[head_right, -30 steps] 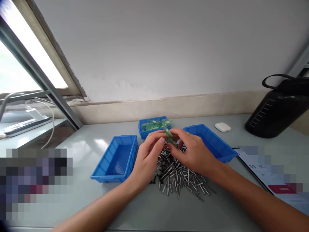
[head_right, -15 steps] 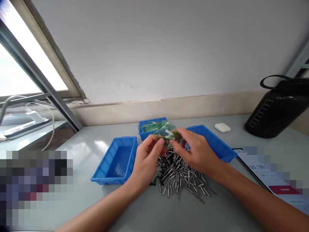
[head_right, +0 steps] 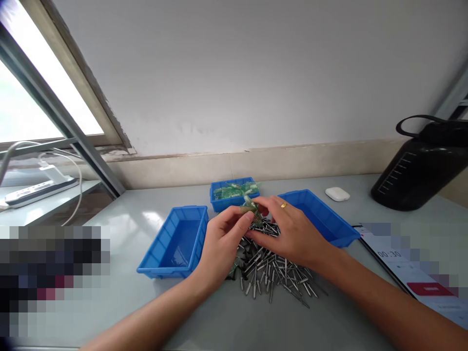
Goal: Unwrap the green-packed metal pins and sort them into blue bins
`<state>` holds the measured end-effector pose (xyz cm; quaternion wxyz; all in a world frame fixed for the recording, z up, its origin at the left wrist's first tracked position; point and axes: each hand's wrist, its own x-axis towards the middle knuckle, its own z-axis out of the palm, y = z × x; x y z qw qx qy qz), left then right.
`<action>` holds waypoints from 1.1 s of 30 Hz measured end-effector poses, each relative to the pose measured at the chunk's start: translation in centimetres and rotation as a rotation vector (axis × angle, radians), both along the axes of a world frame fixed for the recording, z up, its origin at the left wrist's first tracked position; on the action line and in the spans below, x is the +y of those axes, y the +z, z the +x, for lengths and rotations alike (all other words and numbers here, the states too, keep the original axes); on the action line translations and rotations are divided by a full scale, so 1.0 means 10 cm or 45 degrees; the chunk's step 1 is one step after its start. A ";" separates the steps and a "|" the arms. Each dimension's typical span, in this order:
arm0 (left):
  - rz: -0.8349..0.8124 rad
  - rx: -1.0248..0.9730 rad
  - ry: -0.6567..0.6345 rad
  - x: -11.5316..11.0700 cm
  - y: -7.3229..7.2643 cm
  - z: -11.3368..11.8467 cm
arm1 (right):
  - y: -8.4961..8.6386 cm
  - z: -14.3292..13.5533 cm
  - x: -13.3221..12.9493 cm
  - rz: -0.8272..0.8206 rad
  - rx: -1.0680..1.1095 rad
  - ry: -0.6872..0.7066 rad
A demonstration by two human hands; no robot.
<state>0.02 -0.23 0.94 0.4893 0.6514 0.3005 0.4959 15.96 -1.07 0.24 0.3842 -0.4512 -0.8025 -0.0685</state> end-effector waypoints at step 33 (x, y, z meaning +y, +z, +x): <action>-0.080 -0.076 0.054 0.02 -0.01 0.02 | 0.07 0.03 -0.02 -0.268 0.523 0.005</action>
